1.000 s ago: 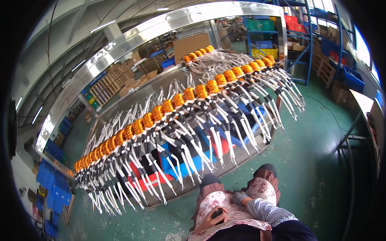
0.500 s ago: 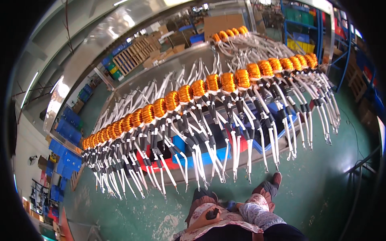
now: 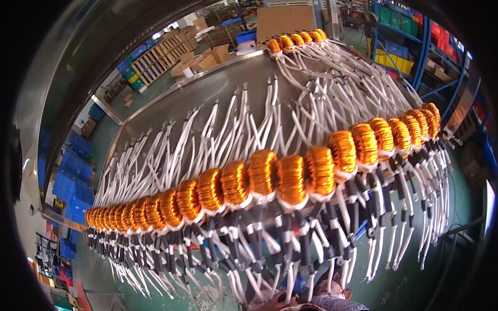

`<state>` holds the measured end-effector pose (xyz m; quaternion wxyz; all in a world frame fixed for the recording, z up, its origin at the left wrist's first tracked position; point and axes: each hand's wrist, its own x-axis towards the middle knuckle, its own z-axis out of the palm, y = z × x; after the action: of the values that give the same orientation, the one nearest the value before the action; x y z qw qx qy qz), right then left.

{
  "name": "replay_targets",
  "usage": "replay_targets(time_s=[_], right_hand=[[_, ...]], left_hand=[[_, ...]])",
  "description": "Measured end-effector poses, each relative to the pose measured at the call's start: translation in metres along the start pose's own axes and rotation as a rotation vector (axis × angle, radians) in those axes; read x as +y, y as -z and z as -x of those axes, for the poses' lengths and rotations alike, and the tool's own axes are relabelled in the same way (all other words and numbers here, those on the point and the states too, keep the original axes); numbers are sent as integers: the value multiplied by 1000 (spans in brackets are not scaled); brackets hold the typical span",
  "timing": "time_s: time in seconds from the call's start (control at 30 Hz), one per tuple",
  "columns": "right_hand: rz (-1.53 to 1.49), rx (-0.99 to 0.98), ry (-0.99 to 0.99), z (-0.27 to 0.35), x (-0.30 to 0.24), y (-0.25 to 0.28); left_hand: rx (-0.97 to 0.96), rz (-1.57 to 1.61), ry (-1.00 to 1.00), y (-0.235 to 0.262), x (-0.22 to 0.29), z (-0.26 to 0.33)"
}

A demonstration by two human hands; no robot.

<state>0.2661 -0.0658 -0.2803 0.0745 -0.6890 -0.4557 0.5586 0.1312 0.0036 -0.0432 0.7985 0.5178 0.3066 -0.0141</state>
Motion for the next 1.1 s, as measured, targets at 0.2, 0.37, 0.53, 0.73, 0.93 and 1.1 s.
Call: replay_targets(time_s=[0.2,0.37,0.53,0.73,0.93,1.1], right_hand=[[-8,47,-35,49,22,49],[42,44,-49,99,61,63],[241,-49,-73,159,80,88],[-245,626,312,213,49,122],[-654,337,823,310,-18,105],[-515,608,896,338,-26,114]], left_hand=[[34,-257,47,-46,8,-32],[144,-638,-483,-98,11,-42],[27,85,-375,-161,-33,-46],[-2,426,-217,-188,-28,-8],[148,259,-363,-193,-29,-11],[188,369,-364,-240,13,8]])
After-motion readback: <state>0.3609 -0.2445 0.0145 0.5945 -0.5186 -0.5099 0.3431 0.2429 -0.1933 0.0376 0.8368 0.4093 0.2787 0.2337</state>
